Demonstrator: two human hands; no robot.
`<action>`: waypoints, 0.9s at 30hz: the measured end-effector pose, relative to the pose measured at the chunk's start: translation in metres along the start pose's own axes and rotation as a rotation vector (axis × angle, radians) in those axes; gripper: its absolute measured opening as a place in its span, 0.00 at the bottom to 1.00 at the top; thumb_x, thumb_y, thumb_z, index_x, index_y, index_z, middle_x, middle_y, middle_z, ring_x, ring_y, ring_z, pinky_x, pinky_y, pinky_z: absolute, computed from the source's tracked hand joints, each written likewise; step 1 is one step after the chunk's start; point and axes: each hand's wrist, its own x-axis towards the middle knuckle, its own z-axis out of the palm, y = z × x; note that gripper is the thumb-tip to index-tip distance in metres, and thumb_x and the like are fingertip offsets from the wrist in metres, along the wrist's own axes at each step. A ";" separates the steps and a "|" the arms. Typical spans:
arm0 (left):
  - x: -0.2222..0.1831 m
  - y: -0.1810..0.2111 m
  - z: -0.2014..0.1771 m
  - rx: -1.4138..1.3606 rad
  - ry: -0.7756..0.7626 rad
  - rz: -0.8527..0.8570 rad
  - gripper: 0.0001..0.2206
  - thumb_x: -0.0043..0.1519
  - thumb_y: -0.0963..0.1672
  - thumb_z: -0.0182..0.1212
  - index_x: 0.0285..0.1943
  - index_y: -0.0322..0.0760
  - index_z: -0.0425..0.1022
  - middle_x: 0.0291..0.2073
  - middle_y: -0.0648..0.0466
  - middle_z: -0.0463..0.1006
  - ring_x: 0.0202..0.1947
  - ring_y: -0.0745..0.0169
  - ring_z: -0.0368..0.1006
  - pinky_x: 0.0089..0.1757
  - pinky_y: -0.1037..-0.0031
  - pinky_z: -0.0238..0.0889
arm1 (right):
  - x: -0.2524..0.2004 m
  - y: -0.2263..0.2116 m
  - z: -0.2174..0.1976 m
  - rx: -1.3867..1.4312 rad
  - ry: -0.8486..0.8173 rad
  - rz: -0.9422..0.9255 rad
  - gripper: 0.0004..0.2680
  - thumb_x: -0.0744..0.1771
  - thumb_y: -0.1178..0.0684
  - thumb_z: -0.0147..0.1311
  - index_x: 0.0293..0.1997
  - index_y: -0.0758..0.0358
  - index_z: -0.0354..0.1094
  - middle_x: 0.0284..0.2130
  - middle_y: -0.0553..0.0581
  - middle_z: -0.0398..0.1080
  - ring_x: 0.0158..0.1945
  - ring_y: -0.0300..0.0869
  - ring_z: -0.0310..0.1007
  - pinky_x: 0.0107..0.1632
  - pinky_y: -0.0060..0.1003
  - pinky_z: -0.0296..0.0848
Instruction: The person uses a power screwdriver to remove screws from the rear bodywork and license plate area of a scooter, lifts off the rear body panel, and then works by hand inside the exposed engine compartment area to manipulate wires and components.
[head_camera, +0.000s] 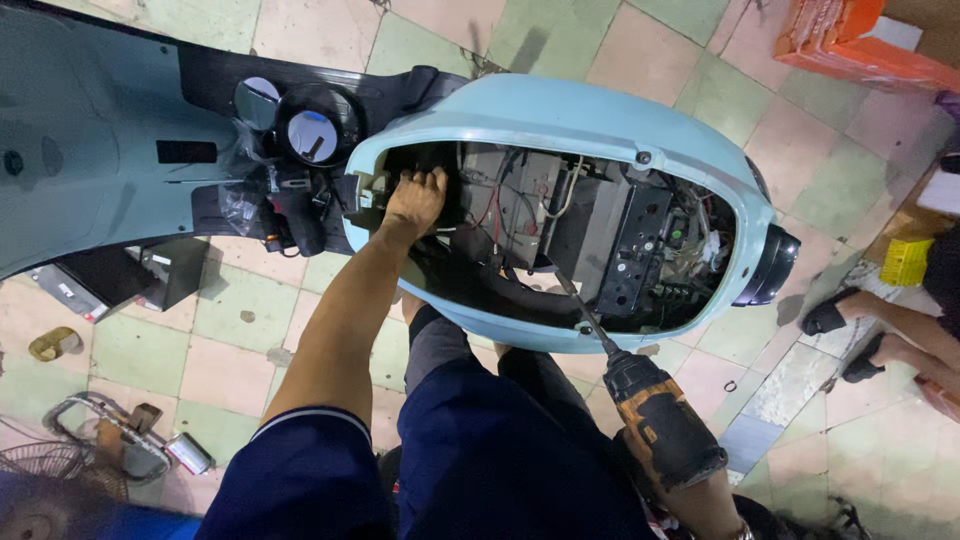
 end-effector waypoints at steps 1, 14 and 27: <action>0.000 0.000 -0.001 0.001 -0.003 0.002 0.23 0.65 0.43 0.52 0.67 0.23 0.60 0.50 0.40 0.77 0.52 0.46 0.74 0.54 0.53 0.63 | 0.001 -0.001 0.000 0.025 0.022 0.002 0.09 0.61 0.52 0.63 0.43 0.49 0.79 0.37 0.51 0.79 0.38 0.42 0.80 0.41 0.39 0.77; 0.022 0.026 0.032 0.070 -0.021 -0.007 0.24 0.64 0.44 0.51 0.66 0.22 0.59 0.52 0.39 0.77 0.53 0.45 0.73 0.56 0.49 0.58 | 0.018 -0.019 -0.011 0.025 -0.043 0.093 0.06 0.62 0.52 0.63 0.39 0.55 0.79 0.33 0.54 0.78 0.37 0.48 0.79 0.39 0.41 0.77; 0.029 0.056 0.005 0.234 -0.357 0.377 0.27 0.66 0.42 0.49 0.77 0.48 0.55 0.56 0.47 0.77 0.57 0.46 0.72 0.57 0.55 0.53 | 0.034 -0.020 -0.007 -0.038 -0.007 0.054 0.12 0.59 0.48 0.64 0.41 0.61 0.75 0.37 0.61 0.77 0.43 0.57 0.76 0.45 0.50 0.75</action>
